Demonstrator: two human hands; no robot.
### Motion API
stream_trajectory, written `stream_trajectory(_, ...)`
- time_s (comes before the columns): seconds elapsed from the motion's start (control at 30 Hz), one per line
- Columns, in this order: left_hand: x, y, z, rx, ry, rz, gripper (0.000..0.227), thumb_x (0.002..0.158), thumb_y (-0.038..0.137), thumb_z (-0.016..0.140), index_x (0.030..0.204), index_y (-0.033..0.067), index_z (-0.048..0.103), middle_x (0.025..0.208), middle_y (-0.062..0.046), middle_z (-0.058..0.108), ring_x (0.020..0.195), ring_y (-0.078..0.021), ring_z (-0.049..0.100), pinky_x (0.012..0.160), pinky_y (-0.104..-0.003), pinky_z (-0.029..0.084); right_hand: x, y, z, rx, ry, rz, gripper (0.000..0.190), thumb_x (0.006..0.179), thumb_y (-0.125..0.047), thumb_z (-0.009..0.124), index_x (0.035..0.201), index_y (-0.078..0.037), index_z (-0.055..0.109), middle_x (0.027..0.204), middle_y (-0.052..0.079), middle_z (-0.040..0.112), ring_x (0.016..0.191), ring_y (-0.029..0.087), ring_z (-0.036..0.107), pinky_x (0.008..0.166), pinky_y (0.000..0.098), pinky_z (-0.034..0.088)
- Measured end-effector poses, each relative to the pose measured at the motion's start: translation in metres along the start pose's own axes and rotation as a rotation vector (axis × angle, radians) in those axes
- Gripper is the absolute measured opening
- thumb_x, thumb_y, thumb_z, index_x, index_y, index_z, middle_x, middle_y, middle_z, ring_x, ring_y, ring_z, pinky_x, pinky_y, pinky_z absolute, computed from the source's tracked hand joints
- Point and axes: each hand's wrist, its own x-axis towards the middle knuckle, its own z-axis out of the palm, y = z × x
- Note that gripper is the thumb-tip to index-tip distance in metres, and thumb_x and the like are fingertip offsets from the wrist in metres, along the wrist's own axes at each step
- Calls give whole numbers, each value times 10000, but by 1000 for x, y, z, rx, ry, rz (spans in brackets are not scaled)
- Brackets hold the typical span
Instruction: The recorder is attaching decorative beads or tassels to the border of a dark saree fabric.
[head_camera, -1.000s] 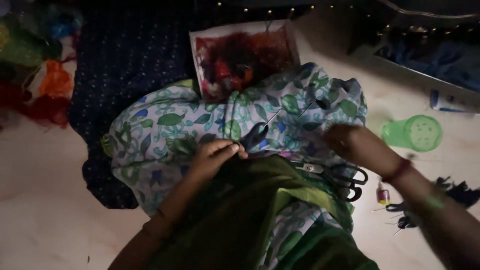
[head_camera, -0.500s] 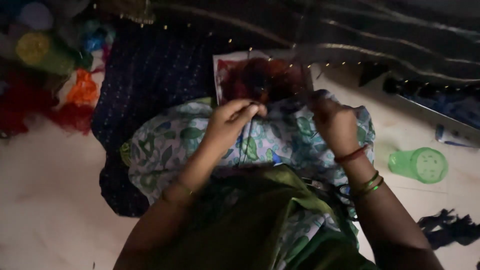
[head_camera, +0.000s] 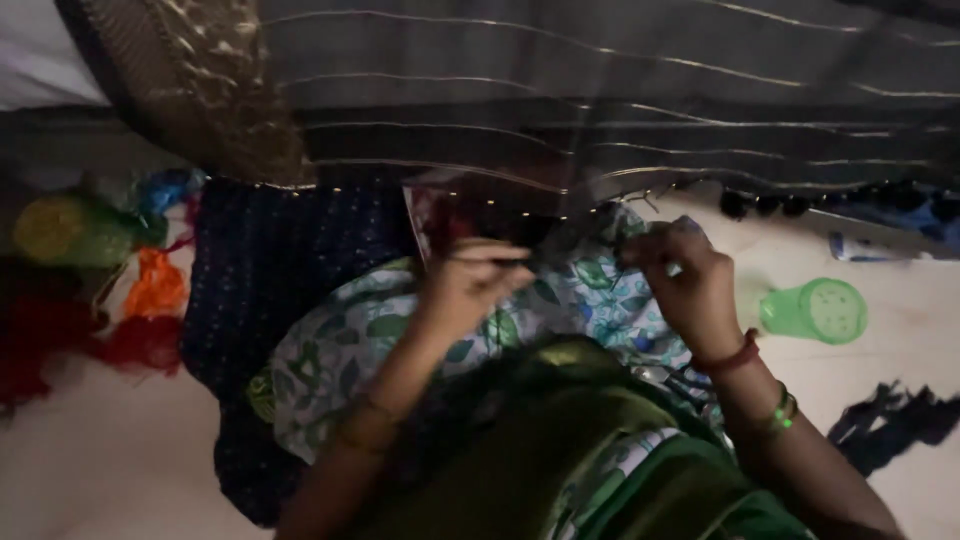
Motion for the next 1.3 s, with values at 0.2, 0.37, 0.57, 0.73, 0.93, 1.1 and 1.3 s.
stream_trajectory(0.2, 14, 40, 58, -57, -177, 535, 425, 1012, 304, 688, 1341, 73, 549, 1196, -174, 669, 1132, -362, 663, 983, -435, 532, -24, -97, -13, 46, -72, -46, 155, 828, -20, 775, 971, -2, 717, 1088, 119, 664, 983, 197, 663, 750, 320, 612)
stream_trajectory(0.37, 7, 38, 36, -121, -366, 270, 304, 1019, 221, 649, 1252, 27, 631, 992, -178, 699, 925, -338, 680, 830, -431, 512, -24, -87, -11, 511, -14, 195, 105, 1010, -48, 593, 1076, -4, 525, 1060, 136, 696, 836, 212, 713, 633, 343, 612)
stream_trajectory(0.57, -20, -31, 16, 425, -204, 280, 176, 908, 224, 706, 937, 50, 705, 940, -152, 711, 955, -351, 650, 881, -502, 474, -9, -59, -64, 928, 228, -24, 161, 1173, -143, 505, 1255, -42, 411, 919, 146, 642, 780, 271, 749, 647, 403, 655)
stream_trajectory(0.73, 34, 19, 24, 474, -140, 263, 207, 936, 218, 719, 1004, 27, 680, 1069, -173, 689, 1027, -368, 646, 881, -468, 510, -8, -53, -119, 549, 366, 104, 145, 1161, -108, 468, 1259, -51, 377, 980, 124, 634, 762, 234, 731, 690, 393, 675)
stream_trajectory(0.93, 101, 93, 83, -587, -193, -130, 313, 955, 243, 819, 1087, -28, 733, 1057, -129, 732, 938, -190, 660, 808, -340, 549, -28, -25, -106, 187, 177, 93, 81, 1094, 64, 498, 1168, 48, 468, 929, 172, 671, 833, 241, 756, 729, 343, 651)
stream_trajectory(1.1, 110, 116, 97, -768, -17, -141, 225, 943, 165, 781, 1102, 7, 762, 1080, -77, 780, 990, -150, 712, 922, -313, 568, -25, -27, -114, 82, 155, 92, 112, 1059, 82, 519, 1165, 65, 487, 934, 152, 692, 874, 223, 761, 727, 292, 631)
stream_trajectory(1.3, 102, 111, 95, -803, 20, -155, 116, 974, 116, 758, 1010, 6, 752, 965, -84, 766, 898, -178, 722, 873, -338, 588, -16, -30, -106, 128, 111, 73, 88, 1058, 66, 551, 1139, 50, 519, 928, 121, 714, 828, 179, 760, 657, 264, 603)
